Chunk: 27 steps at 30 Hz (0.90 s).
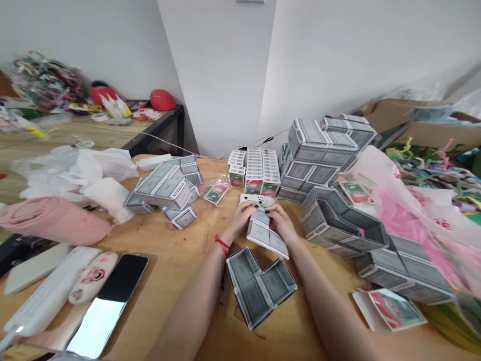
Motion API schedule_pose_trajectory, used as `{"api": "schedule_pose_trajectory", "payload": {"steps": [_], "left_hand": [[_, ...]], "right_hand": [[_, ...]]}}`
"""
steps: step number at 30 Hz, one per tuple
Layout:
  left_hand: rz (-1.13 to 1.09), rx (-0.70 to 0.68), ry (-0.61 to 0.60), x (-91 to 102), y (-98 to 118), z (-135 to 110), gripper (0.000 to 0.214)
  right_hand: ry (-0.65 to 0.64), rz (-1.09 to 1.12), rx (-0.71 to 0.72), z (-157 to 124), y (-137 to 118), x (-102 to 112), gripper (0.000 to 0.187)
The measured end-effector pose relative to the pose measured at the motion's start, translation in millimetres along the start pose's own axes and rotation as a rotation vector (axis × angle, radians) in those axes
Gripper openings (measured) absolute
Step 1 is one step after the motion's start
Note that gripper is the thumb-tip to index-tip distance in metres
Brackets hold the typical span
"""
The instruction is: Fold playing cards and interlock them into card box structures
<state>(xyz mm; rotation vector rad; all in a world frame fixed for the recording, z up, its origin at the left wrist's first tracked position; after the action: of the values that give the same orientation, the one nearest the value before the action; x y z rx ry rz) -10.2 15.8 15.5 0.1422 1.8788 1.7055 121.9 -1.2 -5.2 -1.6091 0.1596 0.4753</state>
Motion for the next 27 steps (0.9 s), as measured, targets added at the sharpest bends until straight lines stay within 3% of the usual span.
{"api": "schedule_pose_trajectory", "payload": {"steps": [4,8,18,27], "left_hand": [[-0.375,0.021,-0.117,-4.1,-8,-1,0.02],[-0.31,-0.019,-0.197,-6.8,-7,-2,0.03],[0.044,-0.122,-0.054,2.1,-2,-1,0.02],[0.159,-0.129,0.108,20.8,7,-3,0.021]], "right_hand": [[-0.045,0.212,-0.041,-3,-4,-4,0.01],[-0.209,0.451,-0.101,-5,-6,-9,0.012],[-0.301,0.605,-0.257,-12,4,-17,0.003],[-0.335,0.422,-0.238,-11,-11,-12,0.028]]}}
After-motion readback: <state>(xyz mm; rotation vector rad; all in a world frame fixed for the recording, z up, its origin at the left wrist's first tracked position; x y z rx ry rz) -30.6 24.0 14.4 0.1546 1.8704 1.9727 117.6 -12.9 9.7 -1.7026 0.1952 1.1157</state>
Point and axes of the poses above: each hand's wrist, its own z-axis towards the middle knuckle, its own x-axis out of the back of the hand, y = z × x, the point moved 3 cm from there along z, towards the middle knuckle, and after that the axes turned 13 degrees about -y, right-handed, at the moved point
